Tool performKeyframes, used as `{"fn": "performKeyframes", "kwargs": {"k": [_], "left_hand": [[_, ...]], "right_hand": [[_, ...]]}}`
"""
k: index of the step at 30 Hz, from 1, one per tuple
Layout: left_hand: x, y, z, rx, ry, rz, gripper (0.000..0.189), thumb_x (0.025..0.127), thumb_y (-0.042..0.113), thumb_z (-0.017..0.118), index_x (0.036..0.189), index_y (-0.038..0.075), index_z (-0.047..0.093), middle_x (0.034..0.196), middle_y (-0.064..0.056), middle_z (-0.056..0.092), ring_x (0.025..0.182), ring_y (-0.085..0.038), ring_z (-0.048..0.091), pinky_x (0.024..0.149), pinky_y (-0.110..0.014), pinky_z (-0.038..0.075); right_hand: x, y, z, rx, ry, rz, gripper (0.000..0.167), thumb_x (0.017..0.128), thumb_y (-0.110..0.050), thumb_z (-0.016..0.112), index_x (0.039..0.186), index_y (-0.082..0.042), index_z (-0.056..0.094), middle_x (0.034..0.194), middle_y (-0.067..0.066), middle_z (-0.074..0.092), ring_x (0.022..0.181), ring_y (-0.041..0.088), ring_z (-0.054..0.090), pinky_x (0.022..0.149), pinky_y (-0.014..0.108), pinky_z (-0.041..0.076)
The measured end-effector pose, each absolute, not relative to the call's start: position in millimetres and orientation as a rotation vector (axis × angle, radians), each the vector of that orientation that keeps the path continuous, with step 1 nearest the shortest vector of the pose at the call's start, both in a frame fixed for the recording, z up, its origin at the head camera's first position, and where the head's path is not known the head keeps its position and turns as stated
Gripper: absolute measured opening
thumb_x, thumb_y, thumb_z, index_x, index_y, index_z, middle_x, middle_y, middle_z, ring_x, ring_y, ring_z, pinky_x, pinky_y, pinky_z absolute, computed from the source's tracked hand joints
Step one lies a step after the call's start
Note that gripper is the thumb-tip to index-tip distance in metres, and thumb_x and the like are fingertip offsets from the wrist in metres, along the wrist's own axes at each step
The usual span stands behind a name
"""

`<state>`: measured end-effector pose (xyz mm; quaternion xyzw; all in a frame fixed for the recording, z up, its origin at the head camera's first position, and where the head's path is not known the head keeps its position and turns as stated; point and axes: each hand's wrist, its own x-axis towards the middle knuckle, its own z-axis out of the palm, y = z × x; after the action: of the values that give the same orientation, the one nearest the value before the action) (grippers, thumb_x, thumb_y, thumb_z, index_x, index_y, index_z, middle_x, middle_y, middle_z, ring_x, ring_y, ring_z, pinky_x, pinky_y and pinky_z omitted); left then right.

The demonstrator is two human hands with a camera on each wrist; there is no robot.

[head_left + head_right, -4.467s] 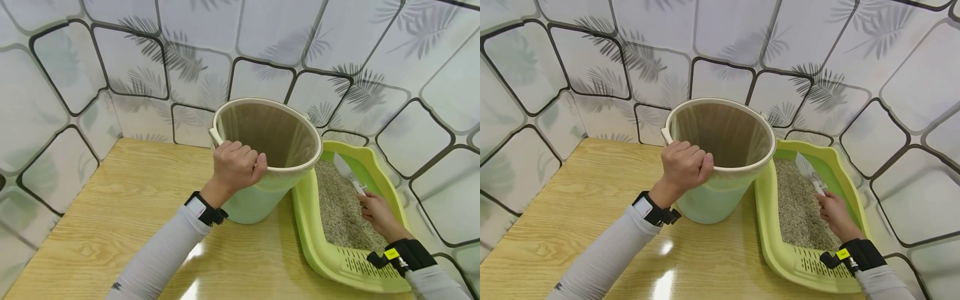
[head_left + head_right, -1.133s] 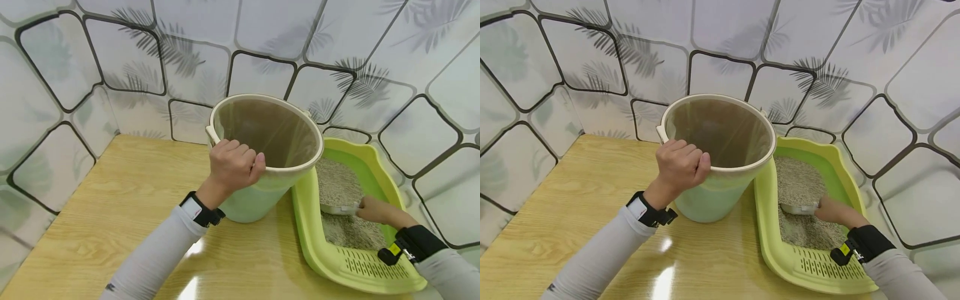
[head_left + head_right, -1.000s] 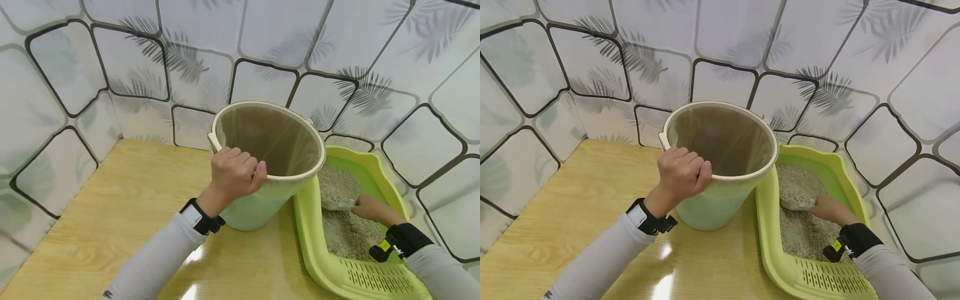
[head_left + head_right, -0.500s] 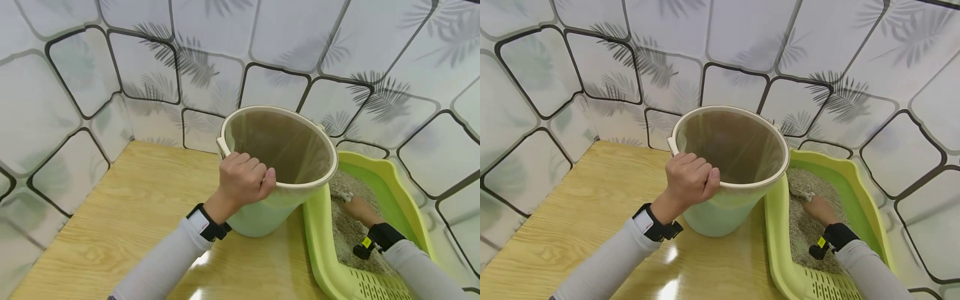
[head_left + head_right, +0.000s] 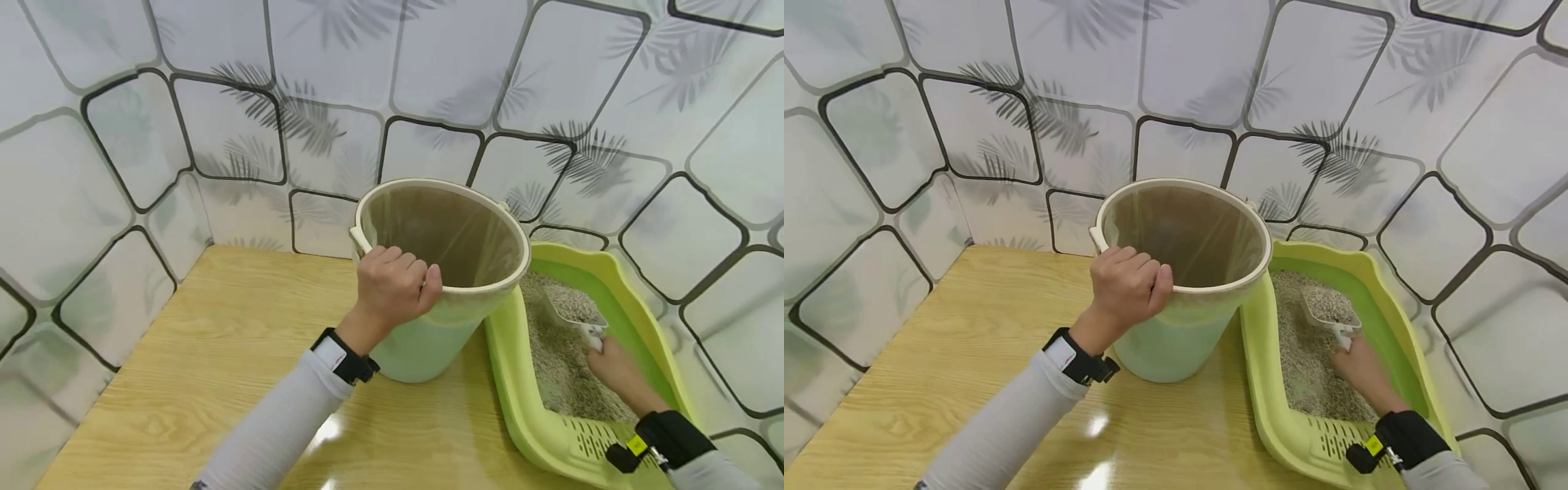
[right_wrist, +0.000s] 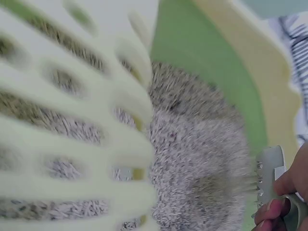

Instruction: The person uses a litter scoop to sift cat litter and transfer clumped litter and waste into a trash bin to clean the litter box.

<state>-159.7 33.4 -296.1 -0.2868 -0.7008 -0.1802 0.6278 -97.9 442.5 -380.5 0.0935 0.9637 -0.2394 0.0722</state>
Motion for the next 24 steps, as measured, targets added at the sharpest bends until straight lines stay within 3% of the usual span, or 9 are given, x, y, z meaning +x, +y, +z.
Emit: {"fn": "performKeyframes", "kwargs": {"k": [8, 16, 24], "left_hand": [[-161.9, 33.1, -301.1, -0.652, -1.629, -0.414, 0.047, 0.087, 0.024, 0.043, 0.042, 0.016, 0.034, 0.039, 0.004, 0.030, 0.038, -0.013, 0.029, 0.043, -0.027, 0.023], [-158.7, 35.0, -299.0, -0.656, -1.623, -0.420, 0.048, 0.088, 0.025, 0.042, 0.042, 0.016, 0.033, 0.040, 0.004, 0.030, 0.039, -0.014, 0.029, 0.043, -0.027, 0.023], [-159.5, 34.6, -298.0, -0.650, -1.618, -0.411, 0.050, 0.090, 0.026, 0.038, 0.041, 0.016, 0.033, 0.039, 0.005, 0.030, 0.038, -0.013, 0.028, 0.043, -0.027, 0.022]], "right_hand": [[-71.6, 430.3, -365.8, 0.319, 3.034, -0.649, 0.046, 0.102, -0.032, 0.031, 0.109, 0.010, 0.050, 0.066, 0.006, 0.047, 0.050, 0.016, 0.042, 0.045, 0.032, 0.036], [-65.1, 417.4, -356.0, 0.508, 3.130, -0.660, 0.061, 0.101, -0.032, 0.029, 0.137, 0.017, 0.030, 0.090, 0.027, 0.053, 0.062, 0.026, 0.051, 0.049, 0.033, 0.037], [-73.3, 416.8, -348.8, 0.570, 3.172, -0.717, 0.064, 0.101, -0.031, 0.030, 0.142, 0.018, 0.024, 0.104, 0.036, 0.050, 0.069, 0.032, 0.054, 0.050, 0.033, 0.037]]}}
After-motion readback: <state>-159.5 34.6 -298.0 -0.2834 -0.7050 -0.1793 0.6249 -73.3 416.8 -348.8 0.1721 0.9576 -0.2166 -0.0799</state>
